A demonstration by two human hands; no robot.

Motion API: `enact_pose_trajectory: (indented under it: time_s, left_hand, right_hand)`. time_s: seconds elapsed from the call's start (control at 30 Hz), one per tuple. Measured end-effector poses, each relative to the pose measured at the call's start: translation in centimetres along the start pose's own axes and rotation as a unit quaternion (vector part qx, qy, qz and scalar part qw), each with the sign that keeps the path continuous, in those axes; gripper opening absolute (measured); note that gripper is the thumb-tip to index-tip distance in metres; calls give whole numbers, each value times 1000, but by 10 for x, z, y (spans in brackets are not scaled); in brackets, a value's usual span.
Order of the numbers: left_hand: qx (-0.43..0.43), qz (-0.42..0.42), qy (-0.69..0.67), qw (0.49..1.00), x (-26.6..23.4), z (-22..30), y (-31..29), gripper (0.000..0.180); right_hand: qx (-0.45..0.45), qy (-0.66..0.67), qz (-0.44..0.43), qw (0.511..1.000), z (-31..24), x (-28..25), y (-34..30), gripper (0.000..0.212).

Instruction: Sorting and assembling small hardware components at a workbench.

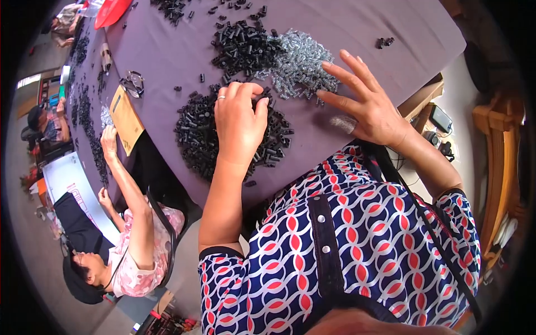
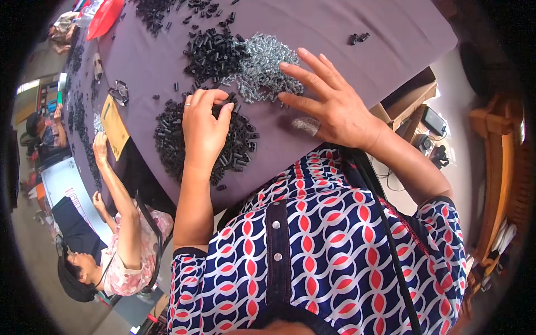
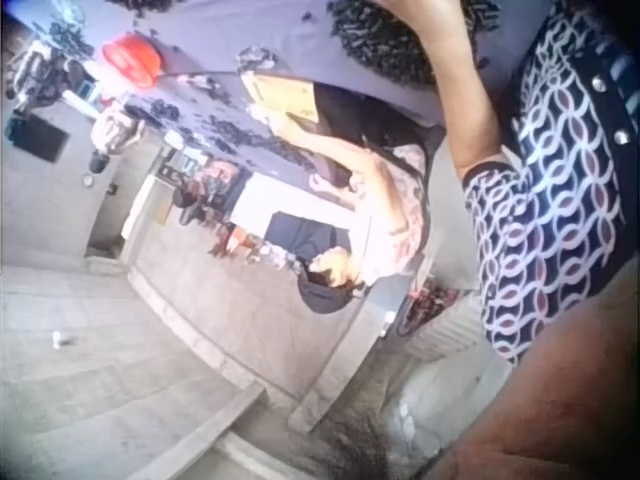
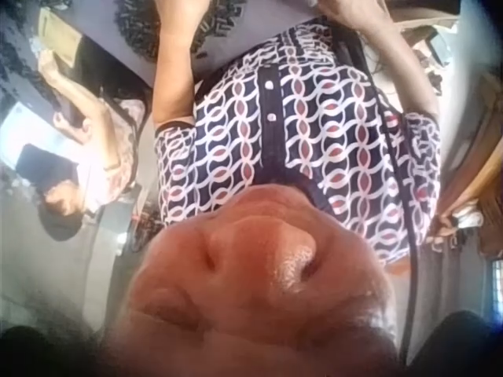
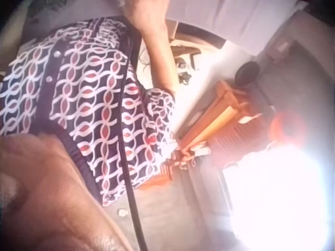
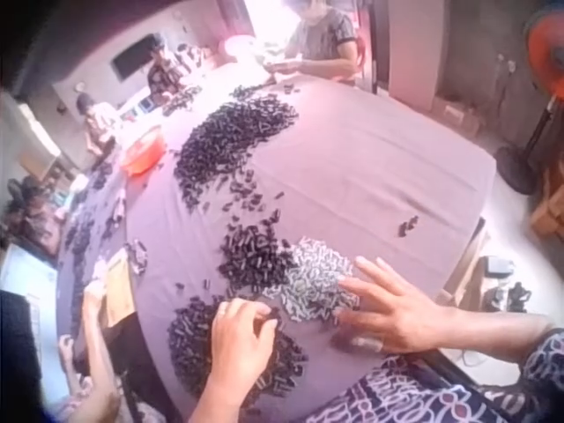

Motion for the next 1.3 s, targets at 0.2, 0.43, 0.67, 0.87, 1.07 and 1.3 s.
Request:
enact_pose_trajectory:
  time_s: [0.2, 0.43, 0.67, 0.87, 1.07, 1.3]
  left_hand:
    - [15, 3, 1, 1000, 3, 0, 0, 16]
    - [25, 37, -7, 999, -1, -2, -2, 18]
    - [46, 33, 36, 998, 2, 4, 13, 16]
    - [29, -6, 48, 998, -5, 6, 18, 16]
    - [21, -37, 51, 998, 5, 10, 33, 15]
    - [27, 0, 34, 999, 1, 1, 21, 14]
  right_hand:
    - [1, -10, -27, 1000, -10, 21, 9, 68]
    - [9, 30, 24, 999, -9, 3, 14, 52]
    - [-12, 22, 34, 999, -16, 19, 27, 27]
    - [-8, 32, 15, 999, -29, 22, 38, 13]
    - [-14, 12, 43, 999, -26, 26, 32, 19]
    - [57, 276, 24, 959, -4, 13, 31, 29]
Point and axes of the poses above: each hand's wrist, its own y-axis towards the middle knuckle, its own x-axis out of the palm, z = x × y, the point moved 5 cm from there along y, towards the middle knuckle, and after that the axes turned 7 degrees about -z, right-handed, at the moved point
